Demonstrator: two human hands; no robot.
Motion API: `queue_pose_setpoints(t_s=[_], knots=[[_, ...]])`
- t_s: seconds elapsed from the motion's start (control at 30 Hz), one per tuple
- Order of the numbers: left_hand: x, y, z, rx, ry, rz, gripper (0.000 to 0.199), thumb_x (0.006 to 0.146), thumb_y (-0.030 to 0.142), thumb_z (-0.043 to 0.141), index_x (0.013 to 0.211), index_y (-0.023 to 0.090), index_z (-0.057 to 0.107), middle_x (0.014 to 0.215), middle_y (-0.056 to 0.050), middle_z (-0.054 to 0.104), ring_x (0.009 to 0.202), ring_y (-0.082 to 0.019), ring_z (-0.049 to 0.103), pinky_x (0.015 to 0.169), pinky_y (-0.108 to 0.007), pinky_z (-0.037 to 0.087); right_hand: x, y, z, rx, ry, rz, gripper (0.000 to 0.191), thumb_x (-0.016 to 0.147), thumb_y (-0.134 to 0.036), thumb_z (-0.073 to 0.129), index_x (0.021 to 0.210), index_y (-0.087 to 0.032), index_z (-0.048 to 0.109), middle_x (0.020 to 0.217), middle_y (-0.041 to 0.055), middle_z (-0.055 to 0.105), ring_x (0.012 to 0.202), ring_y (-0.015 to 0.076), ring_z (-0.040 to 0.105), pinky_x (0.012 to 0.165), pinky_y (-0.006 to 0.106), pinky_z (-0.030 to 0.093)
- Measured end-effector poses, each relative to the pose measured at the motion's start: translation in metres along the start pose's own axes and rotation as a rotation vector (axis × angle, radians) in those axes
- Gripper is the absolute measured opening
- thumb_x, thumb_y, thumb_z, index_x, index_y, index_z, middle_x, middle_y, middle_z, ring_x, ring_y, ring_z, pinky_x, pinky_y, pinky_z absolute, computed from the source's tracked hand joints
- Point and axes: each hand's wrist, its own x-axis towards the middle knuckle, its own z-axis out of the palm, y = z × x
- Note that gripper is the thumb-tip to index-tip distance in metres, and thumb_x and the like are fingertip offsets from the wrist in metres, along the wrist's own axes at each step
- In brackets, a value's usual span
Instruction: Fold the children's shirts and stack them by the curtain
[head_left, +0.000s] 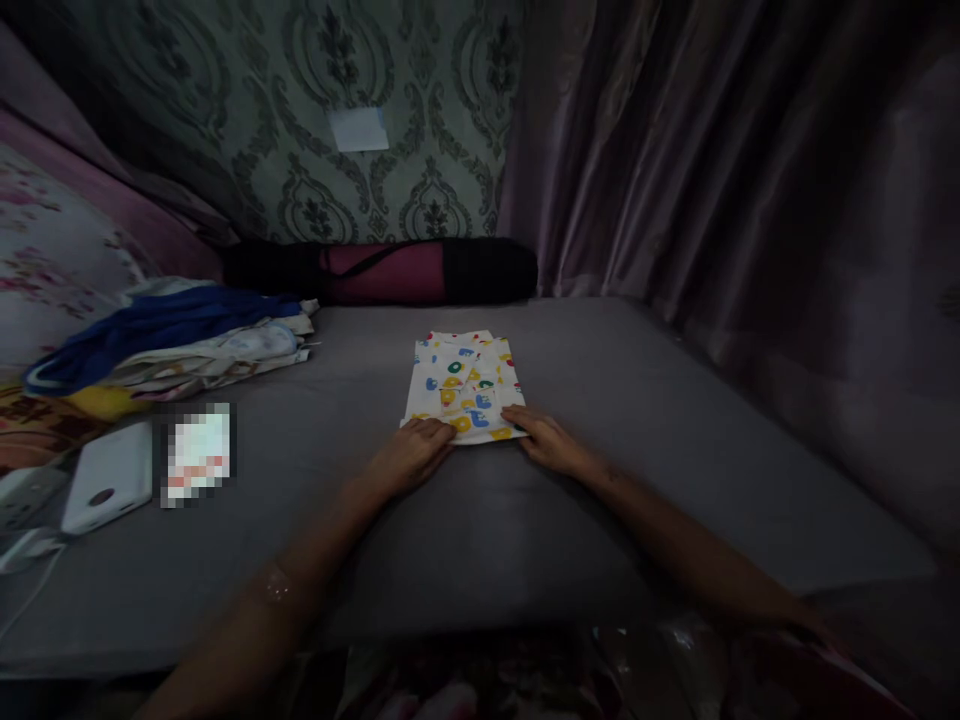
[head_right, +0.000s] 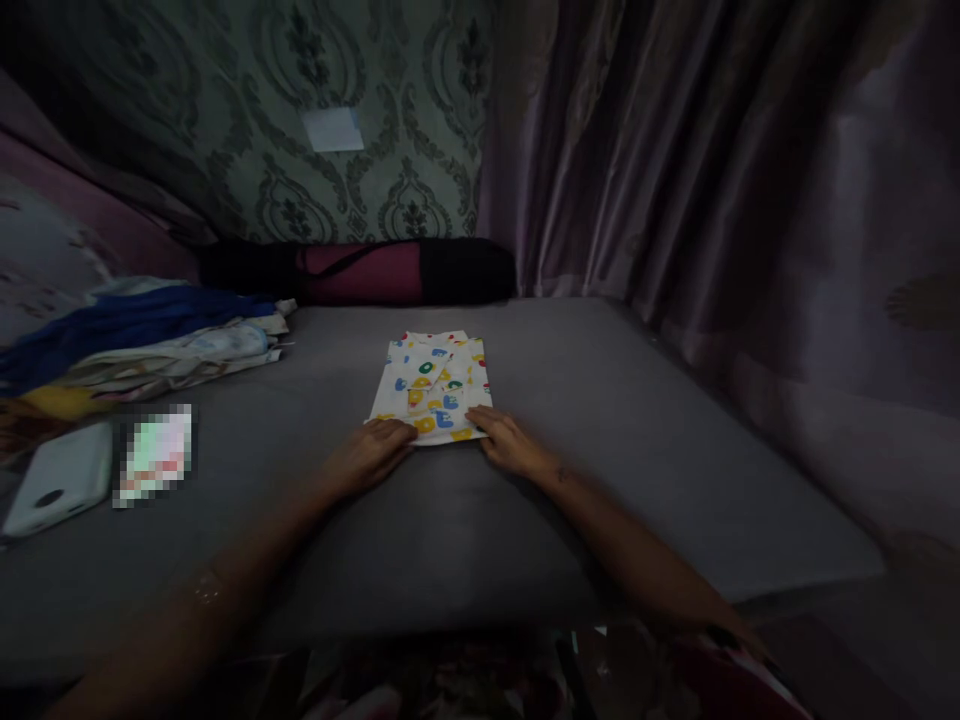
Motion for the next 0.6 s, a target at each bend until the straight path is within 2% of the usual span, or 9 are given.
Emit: queue_pose_setpoints(t_s=[0.13,0.37,0.47,0.6], knots=[[-0.012,-0.021,0.003,-0.049,0.009,0.051,0.043,0.083,0.009,0.045,0.124,0.017,0.054,0.127,-0.013,0.06,0.118,-0.024,0.056,0.1,-0.039,0.045,-0.004,0.012,0.0,-0.002,-0.015,-0.046,0.059,0.082,-0.007,0.044,0.139,-0.018,0.049,0.143,0.0105,0.05,0.135,0.0189,0.042,0.113,0.043,0.034],[-0.028,-0.065,0.026,-0.131,0.026,-0.098,0.066,0.073,0.0,0.039,0.135,0.018,0.052,0.138,-0.009,0.055,0.127,-0.021,0.051,0.108,-0.04,0.042,-0.004,0.015,-0.003,-0.007,-0.009,-0.07,0.059,0.084,-0.003,0.036,0.139,-0.02,0.049,0.142,0.0088,0.051,0.134,0.0172,0.044,0.112,0.042,0.037],[-0.03,-0.07,0.028,-0.159,0.034,-0.109,0.067,0.075,0.001,0.038,0.137,0.021,0.051,0.14,-0.007,0.054,0.129,-0.02,0.05,0.109,-0.041,0.042,-0.003,0.013,-0.007,-0.017,-0.03,-0.078,0.058,0.085,-0.002,0.035,0.139,-0.019,0.05,0.141,0.0099,0.052,0.133,0.0175,0.045,0.111,0.042,0.038],[-0.032,-0.061,0.017,-0.149,0.055,-0.071,0.067,0.076,0.001,0.039,0.138,0.021,0.051,0.141,-0.006,0.053,0.13,-0.02,0.049,0.11,-0.042,0.039,-0.008,0.005,-0.017,-0.04,-0.052,-0.083,0.06,0.085,-0.001,0.035,0.14,-0.02,0.049,0.142,0.0099,0.051,0.134,0.0187,0.044,0.112,0.044,0.037]])
